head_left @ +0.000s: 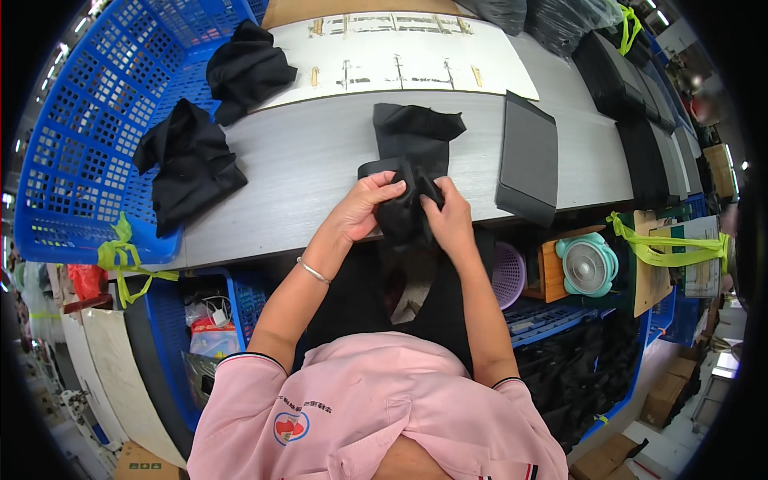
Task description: Inspecting, folding, and packaging black fabric sleeves into cardboard boxes.
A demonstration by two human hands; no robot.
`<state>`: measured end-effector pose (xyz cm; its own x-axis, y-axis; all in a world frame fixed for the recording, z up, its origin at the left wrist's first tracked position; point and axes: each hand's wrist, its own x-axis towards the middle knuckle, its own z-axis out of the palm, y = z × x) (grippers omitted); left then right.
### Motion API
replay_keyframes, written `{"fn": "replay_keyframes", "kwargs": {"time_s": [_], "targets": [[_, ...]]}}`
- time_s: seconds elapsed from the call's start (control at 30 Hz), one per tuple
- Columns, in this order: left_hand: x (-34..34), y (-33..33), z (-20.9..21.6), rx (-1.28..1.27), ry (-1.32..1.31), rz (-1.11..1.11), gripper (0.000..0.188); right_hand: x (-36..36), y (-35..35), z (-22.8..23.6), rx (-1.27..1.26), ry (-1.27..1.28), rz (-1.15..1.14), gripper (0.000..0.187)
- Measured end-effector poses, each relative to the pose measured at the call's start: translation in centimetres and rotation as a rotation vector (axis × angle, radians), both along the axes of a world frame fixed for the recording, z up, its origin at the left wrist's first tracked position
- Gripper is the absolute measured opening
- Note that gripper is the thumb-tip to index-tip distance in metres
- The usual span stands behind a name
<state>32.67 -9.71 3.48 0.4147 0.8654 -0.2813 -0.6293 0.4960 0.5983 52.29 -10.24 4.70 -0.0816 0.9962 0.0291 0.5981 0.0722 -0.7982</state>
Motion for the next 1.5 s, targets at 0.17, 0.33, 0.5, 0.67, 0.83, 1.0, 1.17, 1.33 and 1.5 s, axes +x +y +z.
{"fn": "replay_keyframes", "kwargs": {"time_s": [0.17, 0.33, 0.5, 0.67, 0.83, 1.0, 1.17, 1.33, 1.5], "targets": [[-0.4, 0.5, -0.3, 0.056, 0.124, 0.134, 0.024, 3.3, 1.3, 3.5, -0.605, 0.950, 0.196, 0.035], [0.8, -0.4, 2.0, 0.032, 0.037, 0.186, 0.030, 3.0, 1.4, 2.5, -0.635, 0.868, 0.261, 0.032], [0.5, -0.8, 1.6, 0.182, 0.221, 0.237, 0.028, 1.9, 1.3, 1.0, -0.482, 0.897, 0.149, 0.017], [-0.8, 0.4, -0.8, 0.474, 1.070, 0.705, 0.022, 4.0, 2.8, 0.7, 0.091, -0.067, -0.106, 0.012], [-0.4, -0.5, 0.5, 0.473, 1.068, 0.707, 0.022, 7.2, 6.4, 1.5, 0.232, -0.026, -0.238, 0.024], [1.3, -2.7, 3.5, 0.564, 1.057, 0.740, 0.032, 11.2, 10.0, -2.1, 0.556, -0.741, -0.498, 0.027], [2.1, -4.9, 4.5, 0.560, 0.803, 0.645, 0.031, 14.1, 10.8, -1.2, 0.227, -0.508, -0.461, 0.021], [4.0, -7.8, 5.3, 0.447, 0.473, 0.234, 0.041, 11.4, 4.5, 4.1, 0.784, -0.464, -0.515, 0.010], [7.3, -8.8, 4.6, 0.452, 0.171, 0.129, 0.084, 6.1, -7.1, 8.0, 0.926, -0.401, -0.123, 0.009]]}}
